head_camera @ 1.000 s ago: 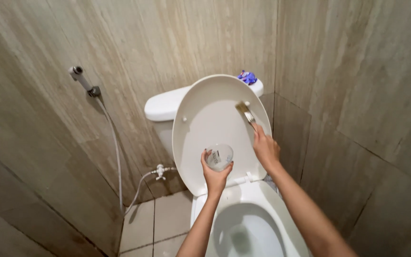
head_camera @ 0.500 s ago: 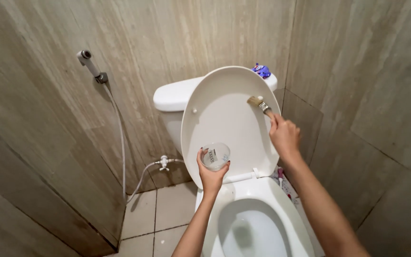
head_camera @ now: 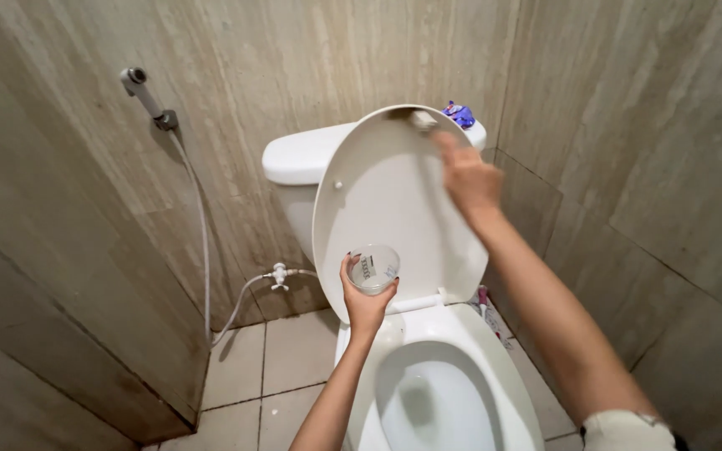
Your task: The recorder cleans the lid and exterior of a toilet using a brush and a cleaning solution mixed in a cup.
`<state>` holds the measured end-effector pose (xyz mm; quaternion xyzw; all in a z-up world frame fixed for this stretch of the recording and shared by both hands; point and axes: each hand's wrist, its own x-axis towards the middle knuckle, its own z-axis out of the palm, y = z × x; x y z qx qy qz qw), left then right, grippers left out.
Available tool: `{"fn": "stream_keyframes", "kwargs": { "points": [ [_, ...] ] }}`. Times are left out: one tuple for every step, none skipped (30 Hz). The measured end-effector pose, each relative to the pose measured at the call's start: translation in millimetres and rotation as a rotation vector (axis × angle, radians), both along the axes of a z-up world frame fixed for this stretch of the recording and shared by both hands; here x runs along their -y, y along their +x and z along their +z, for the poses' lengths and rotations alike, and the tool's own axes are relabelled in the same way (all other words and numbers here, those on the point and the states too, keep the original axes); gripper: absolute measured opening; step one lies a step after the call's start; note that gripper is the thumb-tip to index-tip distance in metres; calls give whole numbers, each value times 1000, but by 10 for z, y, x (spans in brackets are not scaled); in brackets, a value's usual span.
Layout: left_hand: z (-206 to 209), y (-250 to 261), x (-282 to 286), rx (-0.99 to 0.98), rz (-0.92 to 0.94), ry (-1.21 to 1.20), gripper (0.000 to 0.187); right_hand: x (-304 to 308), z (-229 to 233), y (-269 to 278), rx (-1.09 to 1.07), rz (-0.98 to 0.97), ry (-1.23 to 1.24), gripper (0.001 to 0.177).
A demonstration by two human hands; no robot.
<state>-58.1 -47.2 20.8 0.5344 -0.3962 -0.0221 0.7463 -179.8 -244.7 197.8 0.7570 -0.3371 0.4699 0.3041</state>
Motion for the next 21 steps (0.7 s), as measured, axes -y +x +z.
{"fn": "stream_keyframes", "kwargs": {
  "points": [
    [20, -34, -2, -9, -9, 5, 108, 24, -159, -177, -9, -9, 5, 31],
    [39, -68, -3, -16, 4, 25, 108, 45, -317, -357, 102, -4, 238, 32],
    [41, -108, -15, -23, 16, 46, 108, 53, -494, -548, 218, -1, 471, 34],
    [2, -168, -30, -31, 8, 54, 108, -117, -743, -655, 211, -12, 478, 34],
    [1, -173, -35, -30, -10, 62, 107, -274, -952, -700, 286, -25, 636, 32],
    [2, -183, -45, -29, -28, 70, 107, -437, -1160, -750, 362, -38, 794, 33],
    [-26, -180, -53, -27, -25, 68, 107, -399, -1474, -777, 363, -34, 793, 33],
    [-55, -176, -61, -19, -37, 44, 107, -361, -1789, -801, 347, -60, 883, 34],
    [-96, -192, -68, -15, -52, 22, 107, -326, -2111, -848, 327, -89, 972, 36],
    [-99, -182, -71, -17, -51, 22, 107, -290, -2194, -865, 325, -89, 972, 36],
    [-112, -194, -80, -30, -46, 39, 107, -262, -2283, -909, 284, -92, 1006, 35],
    [-126, -207, -84, -44, -42, 57, 108, -231, -2372, -954, 243, -96, 1039, 34],
    [-126, -227, -98, -48, -44, 65, 108, -279, -2185, -970, 240, -102, 1047, 34],
    [-125, -249, -110, -43, -42, 76, 108, -322, -1996, -986, 293, -16, 953, 34],
    [-95, -263, -83, -37, -37, 79, 108, -320, -1764, -988, 345, 71, 849, 35],
    [-107, -286, -54, -40, -38, 78, 108, -244, -1526, -943, 342, 69, 848, 35],
    [-129, -299, -44, -44, -39, 70, 109, -182, -1312, -885, 338, 70, 736, 34],
    [-151, -311, -32, -47, -41, 62, 109, -117, -1098, -826, 333, 71, 624, 34],
    [-172, -310, -18, -46, -37, 63, 109, -140, -1006, -837, 334, 75, 626, 34],
    [-192, -305, -4, -24, -29, 55, 108, -165, -913, -846, 228, -7, 545, 36],
    [-201, -288, 16, 0, -22, 45, 107, -184, -812, -847, 124, -87, 460, 39]
  ]
}}
